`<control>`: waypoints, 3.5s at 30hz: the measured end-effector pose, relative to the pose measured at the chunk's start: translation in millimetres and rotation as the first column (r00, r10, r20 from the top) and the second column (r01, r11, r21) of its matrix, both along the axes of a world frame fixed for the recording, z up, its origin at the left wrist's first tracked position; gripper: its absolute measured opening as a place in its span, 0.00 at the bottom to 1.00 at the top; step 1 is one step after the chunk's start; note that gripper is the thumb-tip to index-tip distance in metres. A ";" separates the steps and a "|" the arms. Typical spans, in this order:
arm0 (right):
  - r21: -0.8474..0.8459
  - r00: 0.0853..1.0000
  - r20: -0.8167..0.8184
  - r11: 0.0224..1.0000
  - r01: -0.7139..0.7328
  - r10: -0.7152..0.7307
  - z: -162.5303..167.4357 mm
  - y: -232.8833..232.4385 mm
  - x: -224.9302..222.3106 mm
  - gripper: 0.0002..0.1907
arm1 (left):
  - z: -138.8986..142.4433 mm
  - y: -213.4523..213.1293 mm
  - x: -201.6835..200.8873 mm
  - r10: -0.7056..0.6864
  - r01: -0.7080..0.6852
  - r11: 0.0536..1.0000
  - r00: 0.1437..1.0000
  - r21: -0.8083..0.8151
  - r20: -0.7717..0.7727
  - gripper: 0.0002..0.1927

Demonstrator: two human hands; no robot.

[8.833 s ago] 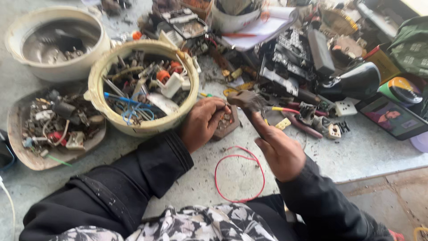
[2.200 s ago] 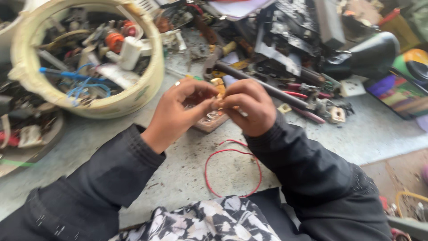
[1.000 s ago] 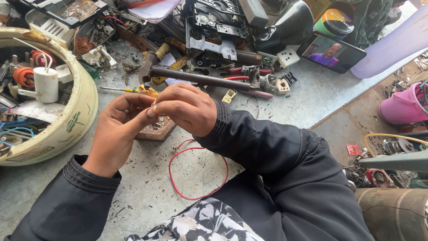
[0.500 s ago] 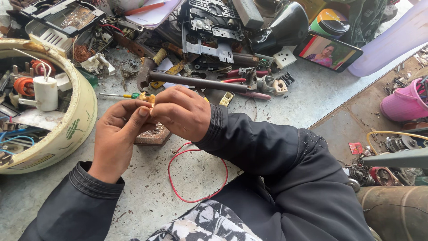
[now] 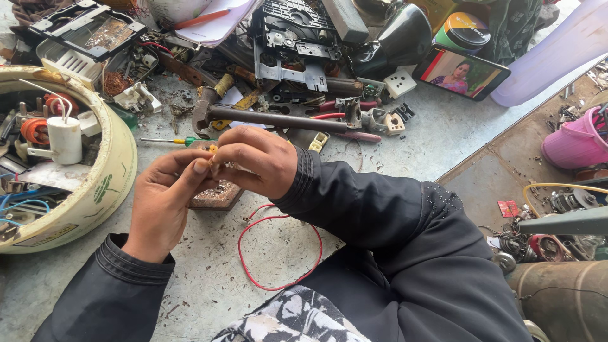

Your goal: The person uses a hammer to strike a small cylindrical object on a wooden block. They then use pliers to manipulate and separate parts of the object, which appears to be an electrical component.

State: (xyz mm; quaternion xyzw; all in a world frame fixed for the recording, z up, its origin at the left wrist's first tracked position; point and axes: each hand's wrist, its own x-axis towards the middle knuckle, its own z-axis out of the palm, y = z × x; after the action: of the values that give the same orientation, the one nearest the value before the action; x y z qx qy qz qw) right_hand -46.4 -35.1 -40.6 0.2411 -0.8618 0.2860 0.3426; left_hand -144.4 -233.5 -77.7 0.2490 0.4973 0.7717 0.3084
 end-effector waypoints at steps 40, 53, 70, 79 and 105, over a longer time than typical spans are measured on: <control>-0.068 0.997 0.072 0.998 -0.001 0.006 7.8 -16.3 2.1 0.12 | 5.6 -4.5 -4.6 0.029 -0.008 0.991 0.988 0.135 -0.152 0.19; -0.142 0.993 0.113 0.990 0.000 0.016 3.8 -1.8 -7.2 0.13 | 3.9 4.1 10.2 0.130 -0.078 0.979 0.951 0.187 -0.281 0.14; -0.048 0.992 0.125 0.998 0.036 -0.029 -2.5 -9.2 0.9 0.10 | 11.2 2.5 17.8 0.162 -0.181 0.983 0.836 0.016 -0.524 0.19; -0.019 0.994 0.078 0.996 0.081 -0.080 0.8 -1.1 -1.2 0.11 | 16.3 4.9 16.3 0.077 -0.097 0.994 0.943 -0.044 -0.325 0.17; -0.127 0.973 0.225 0.992 -0.024 0.053 15.1 23.0 -5.6 0.13 | 29.8 -4.8 6.1 0.027 -0.130 0.978 0.855 -0.165 -0.517 0.19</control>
State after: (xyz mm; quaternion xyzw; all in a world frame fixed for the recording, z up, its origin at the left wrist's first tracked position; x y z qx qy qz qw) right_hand -52.0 -12.1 -25.5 0.2019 -0.8713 0.3709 0.2499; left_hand -138.2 -238.2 -47.9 0.3934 0.6438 0.6375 0.1560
